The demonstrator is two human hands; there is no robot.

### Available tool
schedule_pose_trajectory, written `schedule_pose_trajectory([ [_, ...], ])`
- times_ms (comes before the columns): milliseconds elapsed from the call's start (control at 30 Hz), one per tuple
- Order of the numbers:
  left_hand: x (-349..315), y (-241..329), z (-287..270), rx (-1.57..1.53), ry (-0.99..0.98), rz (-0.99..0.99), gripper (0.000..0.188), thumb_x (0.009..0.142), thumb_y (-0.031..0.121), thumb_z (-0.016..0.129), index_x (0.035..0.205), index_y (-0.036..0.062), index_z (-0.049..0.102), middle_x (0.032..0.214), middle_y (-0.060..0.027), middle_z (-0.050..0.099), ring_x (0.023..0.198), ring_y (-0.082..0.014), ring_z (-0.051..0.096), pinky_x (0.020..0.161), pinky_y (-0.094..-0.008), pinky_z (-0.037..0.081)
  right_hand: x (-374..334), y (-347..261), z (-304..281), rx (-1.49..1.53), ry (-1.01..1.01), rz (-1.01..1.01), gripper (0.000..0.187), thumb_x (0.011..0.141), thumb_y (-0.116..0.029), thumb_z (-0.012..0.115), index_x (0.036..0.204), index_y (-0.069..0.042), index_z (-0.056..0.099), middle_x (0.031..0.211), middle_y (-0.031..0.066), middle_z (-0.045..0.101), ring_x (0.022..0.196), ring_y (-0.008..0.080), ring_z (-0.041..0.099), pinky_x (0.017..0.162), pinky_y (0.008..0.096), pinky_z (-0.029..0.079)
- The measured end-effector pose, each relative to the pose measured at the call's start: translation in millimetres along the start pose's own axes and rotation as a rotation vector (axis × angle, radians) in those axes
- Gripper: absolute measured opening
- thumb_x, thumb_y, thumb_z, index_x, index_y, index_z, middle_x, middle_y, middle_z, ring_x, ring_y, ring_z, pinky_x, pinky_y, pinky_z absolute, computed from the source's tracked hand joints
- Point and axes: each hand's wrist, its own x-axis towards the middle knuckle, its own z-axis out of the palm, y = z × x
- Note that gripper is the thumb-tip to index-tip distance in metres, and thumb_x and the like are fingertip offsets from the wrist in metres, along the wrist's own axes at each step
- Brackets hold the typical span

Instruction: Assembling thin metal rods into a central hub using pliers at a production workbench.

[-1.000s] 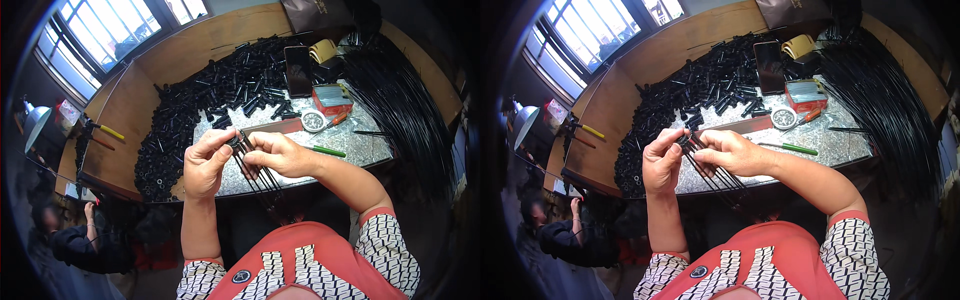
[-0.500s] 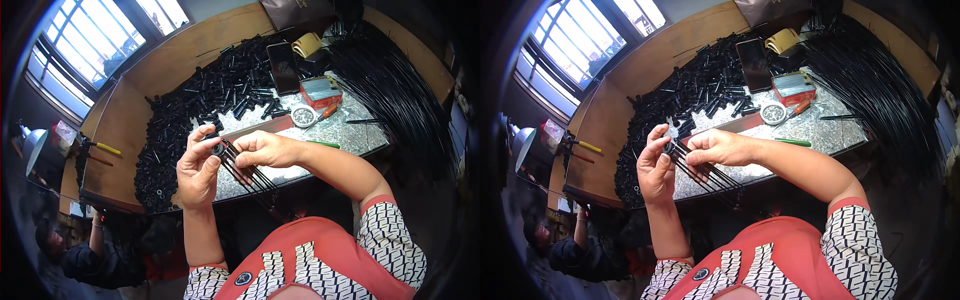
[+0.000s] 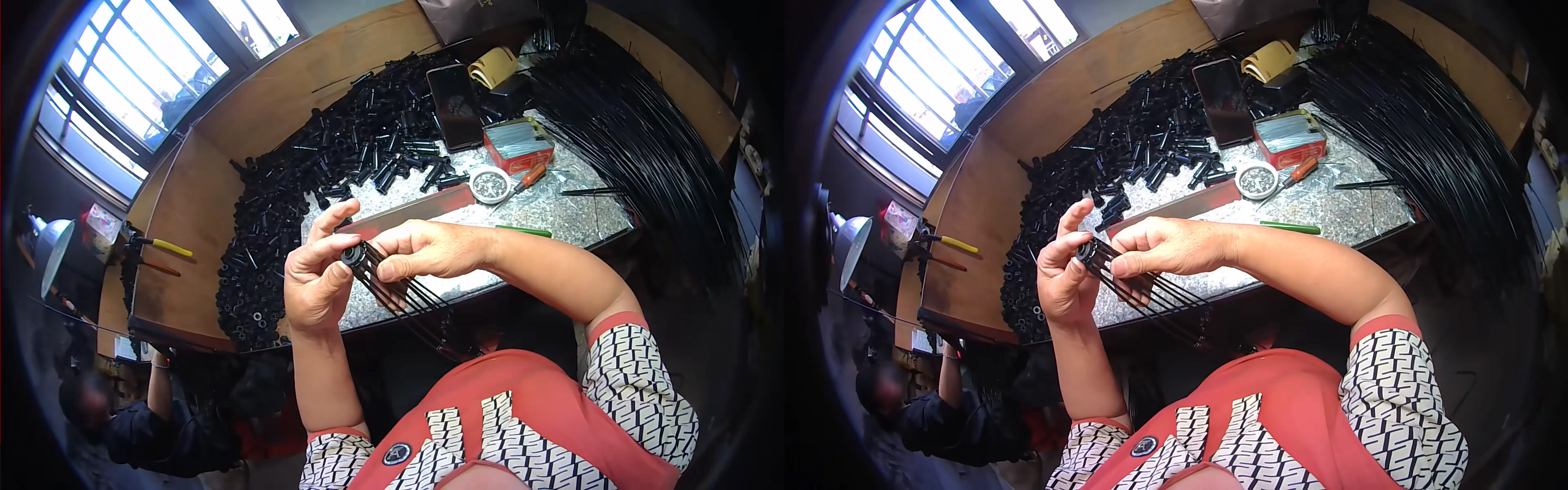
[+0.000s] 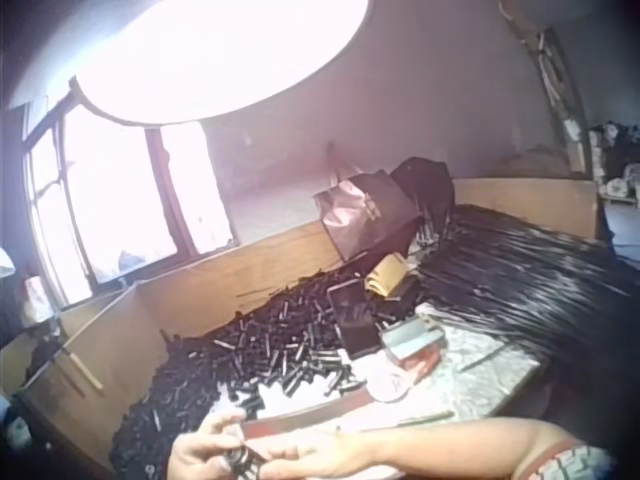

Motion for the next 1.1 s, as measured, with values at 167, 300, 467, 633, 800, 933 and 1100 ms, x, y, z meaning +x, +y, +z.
schedule_pose_trajectory([
  [167, 8, 7, -12, -0.038, -0.176, -0.086, 0.029, 0.078, 0.009, 0.074, 0.105, -0.0020, 0.068, 0.131, -0.0242, 0.049, 0.105, -0.0244, 0.056, 0.090, -0.0337, 0.044, -1, 1, 2, 0.034, -0.002, 0.046, 0.027, 0.089, -0.027, 0.067, 0.095, -0.001, 0.059, 0.083, 0.0034, 0.063, 0.076, 0.0105, 0.060, 0.072, 0.0269, 0.049],
  [300, 11, 5, -4, -0.026, -0.120, -0.141, 0.052, 0.072, 0.012, 0.079, 0.117, -0.0034, 0.060, 0.123, -0.0231, 0.057, 0.100, -0.0190, 0.059, 0.087, -0.0279, 0.046, -6, -3, 4, -0.092, 0.062, 0.039, 0.013, 0.087, -0.011, 0.065, 0.087, 0.001, 0.058, 0.077, 0.0077, 0.063, 0.075, 0.0143, 0.063, 0.069, 0.0295, 0.051],
  [467, -1, 34, 15, 0.294, 0.328, -0.287, 0.050, 0.073, 0.008, 0.076, 0.116, -0.0050, 0.052, 0.108, -0.0134, 0.063, 0.087, -0.0124, 0.061, 0.076, -0.0224, 0.049, -3, -8, 17, -0.650, 0.461, -0.250, 0.025, 0.083, -0.017, 0.072, 0.077, 0.000, 0.055, 0.070, 0.0069, 0.060, 0.064, 0.0120, 0.058, 0.057, 0.0310, 0.045],
  [633, 0, 32, 42, 0.647, 0.339, -0.139, 0.034, 0.078, -0.010, 0.067, 0.110, -0.0057, 0.057, 0.089, -0.0072, 0.066, 0.080, -0.0100, 0.062, 0.074, -0.0205, 0.048, 3, 4, 32, -0.946, 0.621, -0.584, 0.030, 0.078, -0.022, 0.071, 0.078, 0.001, 0.052, 0.072, 0.0187, 0.058, 0.071, 0.0380, 0.059, 0.061, 0.0419, 0.045],
  [800, -4, 35, 47, 0.754, 0.276, -0.088, 0.026, 0.078, -0.010, 0.067, 0.104, -0.0075, 0.061, 0.088, -0.0076, 0.065, 0.077, -0.0101, 0.062, 0.071, -0.0212, 0.048, -11, 0, 29, -0.834, 0.524, -0.455, 0.028, 0.079, -0.020, 0.070, 0.075, 0.002, 0.053, 0.069, 0.0176, 0.057, 0.067, 0.0341, 0.059, 0.060, 0.0401, 0.045],
  [933, -3, 42, 39, 0.677, 0.122, -0.101, 0.029, 0.076, -0.009, 0.069, 0.104, -0.0087, 0.061, 0.087, -0.0110, 0.067, 0.076, -0.0132, 0.063, 0.070, -0.0223, 0.048, -17, 0, 28, -0.667, 0.468, -0.423, 0.024, 0.080, -0.016, 0.068, 0.074, 0.004, 0.055, 0.065, 0.0157, 0.059, 0.060, 0.0247, 0.060, 0.056, 0.0363, 0.044],
  [1100, -6, 49, 50, 0.707, 0.013, -0.159, 0.025, 0.084, -0.003, 0.061, 0.108, -0.0077, 0.057, 0.094, -0.0132, 0.065, 0.085, -0.0148, 0.061, 0.077, -0.0259, 0.047, -18, -3, 32, -0.700, 0.473, -0.335, 0.029, 0.077, -0.018, 0.073, 0.071, -0.001, 0.051, 0.066, 0.0088, 0.057, 0.061, 0.0207, 0.056, 0.055, 0.0336, 0.042],
])
